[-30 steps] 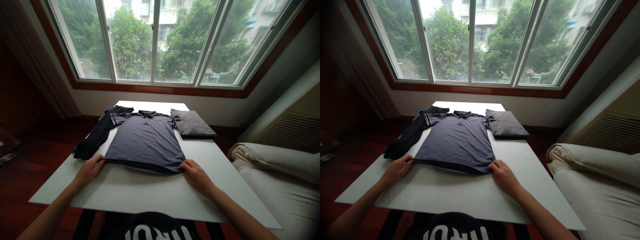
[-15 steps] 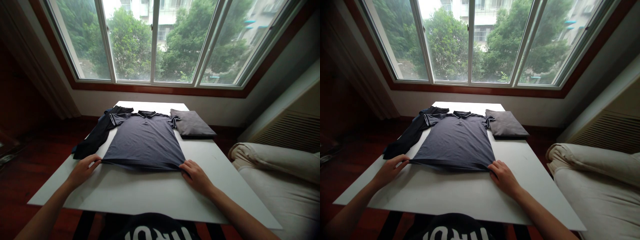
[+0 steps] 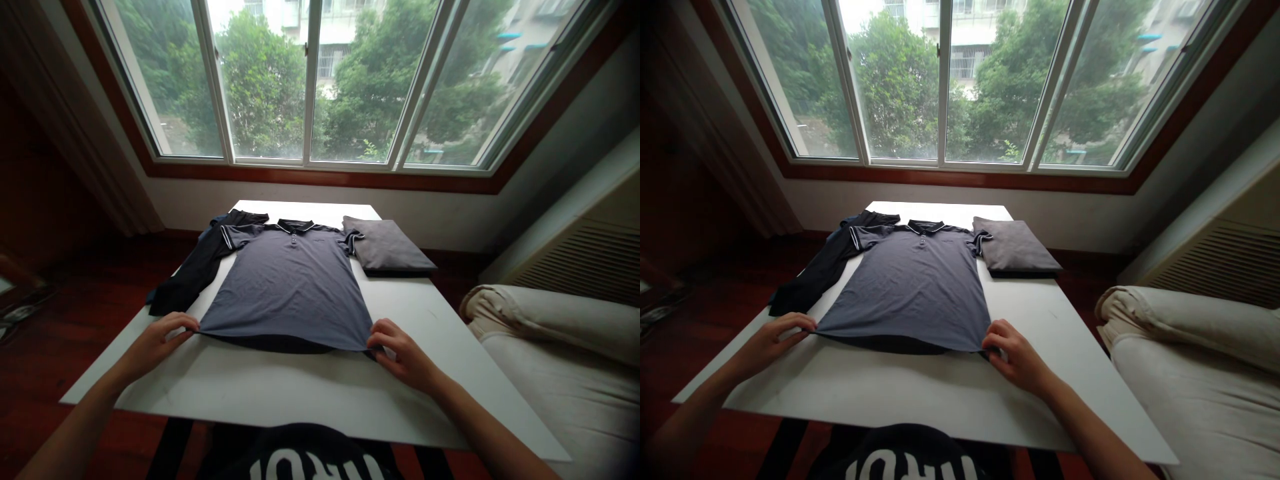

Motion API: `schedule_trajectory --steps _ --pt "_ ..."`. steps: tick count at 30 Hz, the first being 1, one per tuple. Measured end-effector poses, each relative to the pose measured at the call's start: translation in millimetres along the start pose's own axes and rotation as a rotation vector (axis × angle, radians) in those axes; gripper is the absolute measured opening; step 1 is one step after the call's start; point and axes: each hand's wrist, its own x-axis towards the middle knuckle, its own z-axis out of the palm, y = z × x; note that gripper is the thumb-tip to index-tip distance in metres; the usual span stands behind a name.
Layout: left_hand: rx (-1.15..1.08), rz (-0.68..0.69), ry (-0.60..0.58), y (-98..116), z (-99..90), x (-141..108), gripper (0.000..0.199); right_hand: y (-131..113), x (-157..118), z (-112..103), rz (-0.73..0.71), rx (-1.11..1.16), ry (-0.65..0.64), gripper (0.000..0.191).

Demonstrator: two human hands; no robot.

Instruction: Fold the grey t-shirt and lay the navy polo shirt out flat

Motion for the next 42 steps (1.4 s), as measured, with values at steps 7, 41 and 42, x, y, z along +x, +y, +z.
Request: schedule_trajectory --steps 7,41,42 --pt "-0.108 -0.035 0.072 -1 6.3 -1 0.033 2 0 -1 0.000 -0.045 0.027 0.017" --pt "0.235 -0.066 0.092 27 44.1 -7 0.024 -13 -16 19 0.491 -0.351 0.160 0.007" --pt "0.247 -0.082 0.110 28 46.0 -7 0.026 -13 -16 19 0.483 -0.347 0.159 0.009"
